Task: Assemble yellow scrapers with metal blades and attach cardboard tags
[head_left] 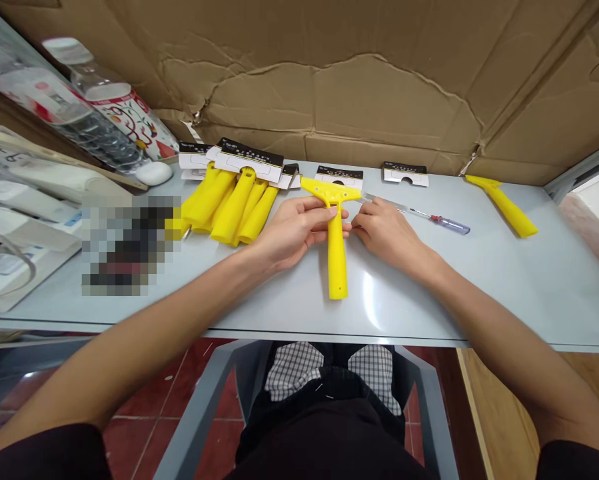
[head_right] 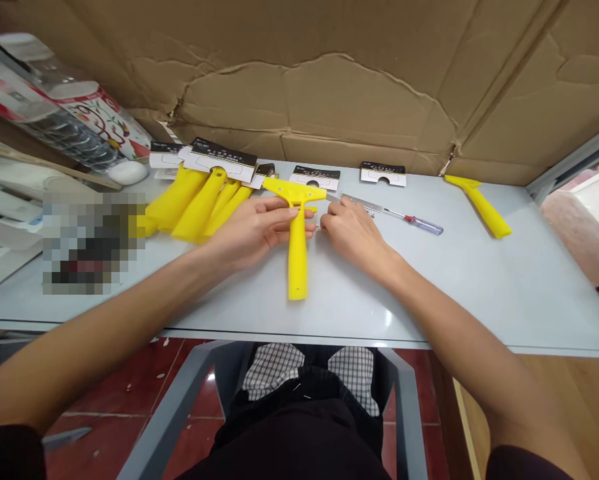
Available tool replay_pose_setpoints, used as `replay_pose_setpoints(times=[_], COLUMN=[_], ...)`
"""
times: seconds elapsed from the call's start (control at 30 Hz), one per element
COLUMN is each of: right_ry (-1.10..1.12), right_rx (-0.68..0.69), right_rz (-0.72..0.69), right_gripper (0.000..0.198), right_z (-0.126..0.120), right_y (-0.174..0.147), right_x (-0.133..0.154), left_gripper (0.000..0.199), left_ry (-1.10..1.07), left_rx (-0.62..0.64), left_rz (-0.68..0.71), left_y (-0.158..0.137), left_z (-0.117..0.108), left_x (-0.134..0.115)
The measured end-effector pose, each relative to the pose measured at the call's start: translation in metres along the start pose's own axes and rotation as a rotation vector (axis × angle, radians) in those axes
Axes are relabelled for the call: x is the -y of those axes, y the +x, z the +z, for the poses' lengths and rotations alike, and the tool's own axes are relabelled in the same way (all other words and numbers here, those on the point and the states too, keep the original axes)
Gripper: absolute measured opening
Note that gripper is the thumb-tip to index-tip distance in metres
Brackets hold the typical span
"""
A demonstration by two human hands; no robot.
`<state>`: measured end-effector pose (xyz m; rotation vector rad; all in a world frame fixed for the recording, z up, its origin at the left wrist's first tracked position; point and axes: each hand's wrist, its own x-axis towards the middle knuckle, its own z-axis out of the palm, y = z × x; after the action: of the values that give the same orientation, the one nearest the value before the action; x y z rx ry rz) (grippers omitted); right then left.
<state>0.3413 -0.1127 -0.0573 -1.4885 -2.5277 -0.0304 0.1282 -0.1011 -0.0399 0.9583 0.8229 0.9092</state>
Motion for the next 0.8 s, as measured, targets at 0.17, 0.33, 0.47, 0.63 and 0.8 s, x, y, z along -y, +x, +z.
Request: replay_pose_setpoints(times=[0.17, 0.33, 0.47, 0.63, 0.8], right_ry=[0.045, 0.048, 0.047, 0.043, 0.072], right_rx=[-0.105, -0.037, -0.089, -0.06, -0.014], right_rz=[0.129, 0.18, 0.152, 0.071, 0.062], right_gripper=[0.028, 0.029, 0.033, 0.034, 0.026], right_z=[-0.013, -0.012, -0.011, -0.008, -0.005], right_y=[-0.013, -0.023, -0.022, -0.018, -0.017], right_x=[-0.04, -0.066, -0.059, -0.04, -0.035], left_gripper=[0.006, 0.007, 0.007, 0.006, 0.006], left_ry=[-0.03, -0.079, -0.077, -0.08, -0.08], left_rx=[0.066, 0.084, 0.02, 0.034, 0.08], left_rz=[-0.075, -0.152, -0.175, -0.15, -0.143], left_y=[0.001, -0.001, 0.001, 0.003, 0.001], left_z=[-0.001, 0.003, 0.005, 0.004, 0.003], left_x=[0.009, 0.017, 0.017, 0.016, 0.016])
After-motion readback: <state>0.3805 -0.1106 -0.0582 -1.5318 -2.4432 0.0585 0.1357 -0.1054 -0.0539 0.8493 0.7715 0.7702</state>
